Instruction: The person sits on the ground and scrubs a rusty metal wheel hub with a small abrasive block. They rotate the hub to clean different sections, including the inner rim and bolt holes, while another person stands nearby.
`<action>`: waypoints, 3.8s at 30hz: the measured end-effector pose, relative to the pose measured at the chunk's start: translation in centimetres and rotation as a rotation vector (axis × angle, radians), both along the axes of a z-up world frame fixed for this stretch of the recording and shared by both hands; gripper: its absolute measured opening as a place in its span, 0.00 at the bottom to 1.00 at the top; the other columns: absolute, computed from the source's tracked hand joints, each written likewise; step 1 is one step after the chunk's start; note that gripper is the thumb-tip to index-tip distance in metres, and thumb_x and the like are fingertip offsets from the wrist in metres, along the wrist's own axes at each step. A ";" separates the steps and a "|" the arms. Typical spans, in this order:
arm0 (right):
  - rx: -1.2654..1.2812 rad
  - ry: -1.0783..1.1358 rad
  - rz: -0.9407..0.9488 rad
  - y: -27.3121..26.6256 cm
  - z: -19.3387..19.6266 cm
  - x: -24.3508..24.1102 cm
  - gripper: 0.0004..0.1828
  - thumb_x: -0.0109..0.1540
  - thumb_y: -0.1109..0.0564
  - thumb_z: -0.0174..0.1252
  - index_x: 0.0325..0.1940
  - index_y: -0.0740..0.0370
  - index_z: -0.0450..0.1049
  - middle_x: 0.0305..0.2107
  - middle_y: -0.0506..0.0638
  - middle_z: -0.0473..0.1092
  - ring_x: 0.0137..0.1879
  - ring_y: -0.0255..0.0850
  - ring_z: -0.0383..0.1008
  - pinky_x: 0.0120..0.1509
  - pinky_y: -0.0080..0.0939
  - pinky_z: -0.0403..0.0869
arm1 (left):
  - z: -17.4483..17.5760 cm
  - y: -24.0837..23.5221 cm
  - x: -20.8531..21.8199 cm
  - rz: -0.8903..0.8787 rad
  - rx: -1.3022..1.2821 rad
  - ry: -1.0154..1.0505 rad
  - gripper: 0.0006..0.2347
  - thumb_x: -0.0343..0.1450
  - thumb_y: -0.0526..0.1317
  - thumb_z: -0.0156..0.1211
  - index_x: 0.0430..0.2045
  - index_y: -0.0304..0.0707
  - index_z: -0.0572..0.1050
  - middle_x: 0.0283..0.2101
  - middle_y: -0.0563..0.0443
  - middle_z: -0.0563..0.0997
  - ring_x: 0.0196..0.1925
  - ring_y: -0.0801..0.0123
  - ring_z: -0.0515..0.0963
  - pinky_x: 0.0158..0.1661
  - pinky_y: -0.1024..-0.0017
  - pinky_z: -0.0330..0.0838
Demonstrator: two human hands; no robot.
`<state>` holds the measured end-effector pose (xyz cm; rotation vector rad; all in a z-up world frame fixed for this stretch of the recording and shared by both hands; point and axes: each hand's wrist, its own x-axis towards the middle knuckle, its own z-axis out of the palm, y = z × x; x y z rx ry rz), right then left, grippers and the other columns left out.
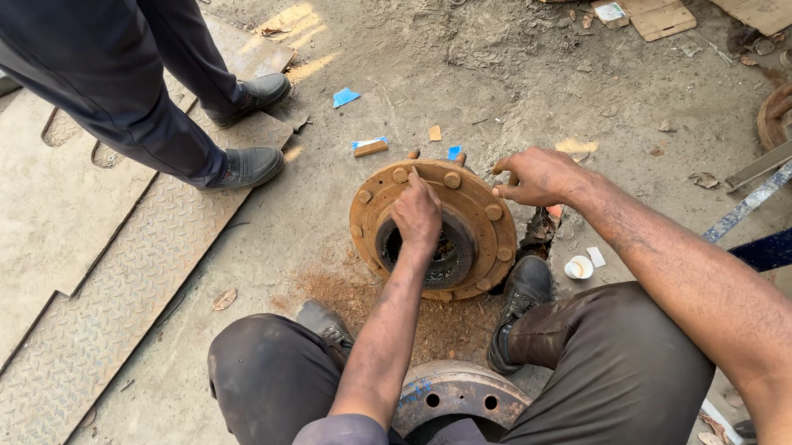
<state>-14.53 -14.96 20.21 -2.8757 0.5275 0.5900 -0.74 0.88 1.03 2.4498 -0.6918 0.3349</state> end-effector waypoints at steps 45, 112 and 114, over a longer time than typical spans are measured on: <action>0.111 -0.291 -0.211 4.8 -0.8 -4.4 0.20 0.65 0.47 0.60 0.58 0.59 0.75 0.26 0.51 0.73 0.29 0.41 0.70 0.37 0.50 0.78 | 5.0 5.7 -1.2 -0.056 0.133 0.083 0.09 0.69 0.45 0.62 0.32 0.42 0.84 0.32 0.37 0.84 0.35 0.44 0.84 0.37 0.51 0.78; -0.129 -0.946 0.184 8.0 9.0 -8.0 0.22 0.63 0.47 0.70 0.54 0.64 0.81 0.24 0.59 0.77 0.32 0.48 0.80 0.41 0.54 0.79 | -1.0 2.6 -11.4 -0.431 0.399 -0.130 0.17 0.73 0.31 0.54 0.57 0.37 0.63 0.23 0.50 0.78 0.17 0.68 0.75 0.14 0.68 0.66; -0.097 -0.922 0.167 8.2 9.1 -8.1 0.22 0.63 0.47 0.70 0.54 0.65 0.80 0.23 0.59 0.76 0.29 0.47 0.80 0.37 0.51 0.79 | -2.2 2.8 -11.6 -0.455 0.449 -0.148 0.15 0.74 0.32 0.54 0.54 0.38 0.64 0.23 0.52 0.78 0.19 0.70 0.74 0.15 0.69 0.65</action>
